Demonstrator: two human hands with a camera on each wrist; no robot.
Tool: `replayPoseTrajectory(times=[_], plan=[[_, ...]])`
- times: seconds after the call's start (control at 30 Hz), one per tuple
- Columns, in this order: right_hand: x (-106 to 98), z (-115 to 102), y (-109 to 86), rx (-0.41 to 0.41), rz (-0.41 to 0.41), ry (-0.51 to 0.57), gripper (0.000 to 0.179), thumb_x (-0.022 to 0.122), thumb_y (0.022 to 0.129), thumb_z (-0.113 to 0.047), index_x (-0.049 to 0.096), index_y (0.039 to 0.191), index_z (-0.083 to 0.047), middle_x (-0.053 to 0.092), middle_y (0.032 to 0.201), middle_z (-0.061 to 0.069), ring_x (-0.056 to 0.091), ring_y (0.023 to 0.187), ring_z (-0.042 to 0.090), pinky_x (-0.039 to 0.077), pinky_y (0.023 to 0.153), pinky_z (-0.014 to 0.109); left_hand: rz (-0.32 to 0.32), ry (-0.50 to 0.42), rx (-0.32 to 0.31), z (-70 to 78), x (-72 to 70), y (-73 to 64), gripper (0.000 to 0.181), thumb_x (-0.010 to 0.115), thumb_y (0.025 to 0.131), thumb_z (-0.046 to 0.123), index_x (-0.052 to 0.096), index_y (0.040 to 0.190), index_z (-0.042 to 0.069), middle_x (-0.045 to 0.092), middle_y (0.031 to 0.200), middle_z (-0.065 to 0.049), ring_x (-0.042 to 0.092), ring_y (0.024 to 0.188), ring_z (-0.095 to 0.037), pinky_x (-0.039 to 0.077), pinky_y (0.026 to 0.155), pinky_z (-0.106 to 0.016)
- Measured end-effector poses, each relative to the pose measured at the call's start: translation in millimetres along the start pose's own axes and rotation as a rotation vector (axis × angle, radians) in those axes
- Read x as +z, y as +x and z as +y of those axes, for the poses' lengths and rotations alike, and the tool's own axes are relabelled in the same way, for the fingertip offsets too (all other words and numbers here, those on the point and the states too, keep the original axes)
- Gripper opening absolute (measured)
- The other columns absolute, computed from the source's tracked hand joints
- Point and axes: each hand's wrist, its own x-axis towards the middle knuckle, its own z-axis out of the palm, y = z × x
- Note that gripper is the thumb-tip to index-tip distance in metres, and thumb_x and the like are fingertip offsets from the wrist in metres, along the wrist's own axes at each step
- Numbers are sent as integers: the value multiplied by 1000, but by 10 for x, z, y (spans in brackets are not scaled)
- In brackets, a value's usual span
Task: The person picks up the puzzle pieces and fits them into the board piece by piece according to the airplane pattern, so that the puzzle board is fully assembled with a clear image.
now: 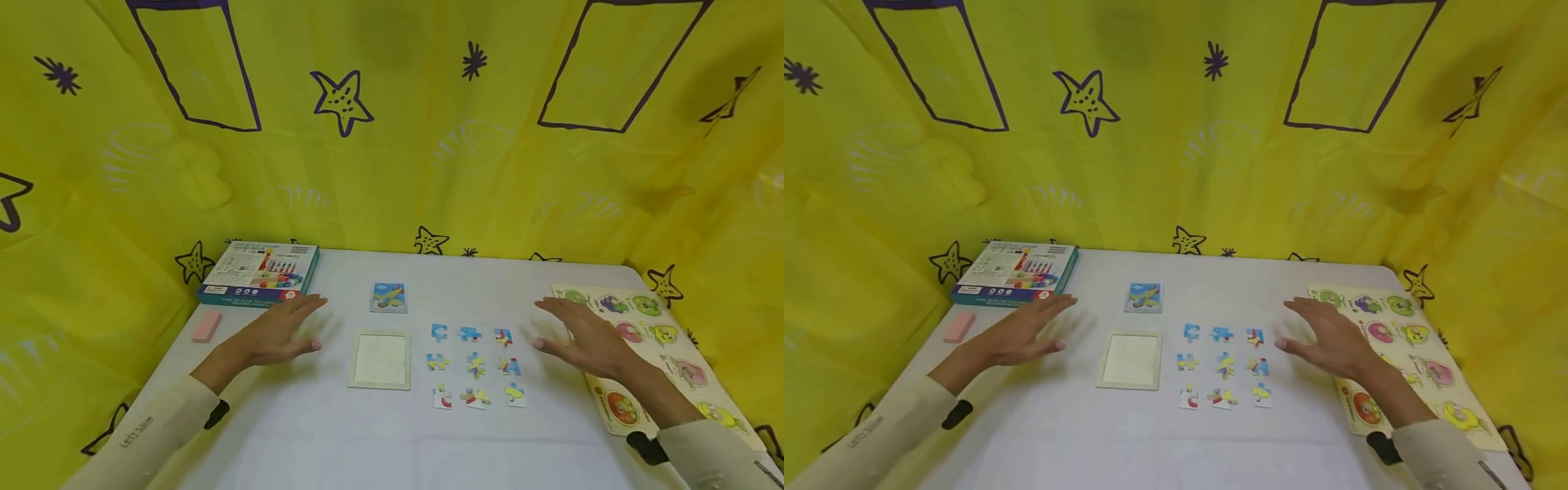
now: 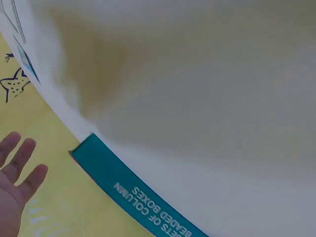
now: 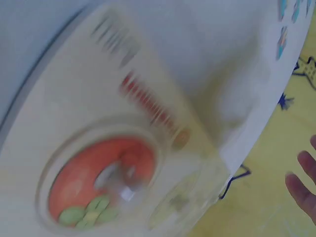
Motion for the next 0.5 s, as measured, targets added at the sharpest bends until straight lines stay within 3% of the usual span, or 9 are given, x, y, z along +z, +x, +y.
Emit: replayPoseTrajectory(times=[0.1,0.23,0.33,0.5], plan=[[31,-127,72,51,-46,46,67,69,91,-50,52,143,-11,52,145,20,50,130,46,45,94,67,-24,-85,-17,58,30,19,73,62,95,45,37,155,13,41,158,-13,40,144,-40,33,113,-65],[112,-270,185,58,-54,149,59,69,93,-45,56,140,-11,60,137,14,63,114,36,56,80,48,-69,-194,-50,140,82,66,68,59,98,42,37,155,12,44,155,-12,43,141,-37,34,113,-63],[173,-366,277,47,-67,246,53,70,94,-40,59,135,-9,65,131,12,67,104,27,55,72,35,-107,-282,-73,201,127,99,68,59,99,42,37,155,11,46,153,-12,48,137,-34,38,112,-60],[279,-487,447,27,-97,394,42,70,95,-34,64,127,-7,70,118,12,67,88,16,54,65,27,-131,-371,-84,247,220,136,71,64,96,47,39,152,11,53,146,-9,53,132,-29,42,109,-56]])
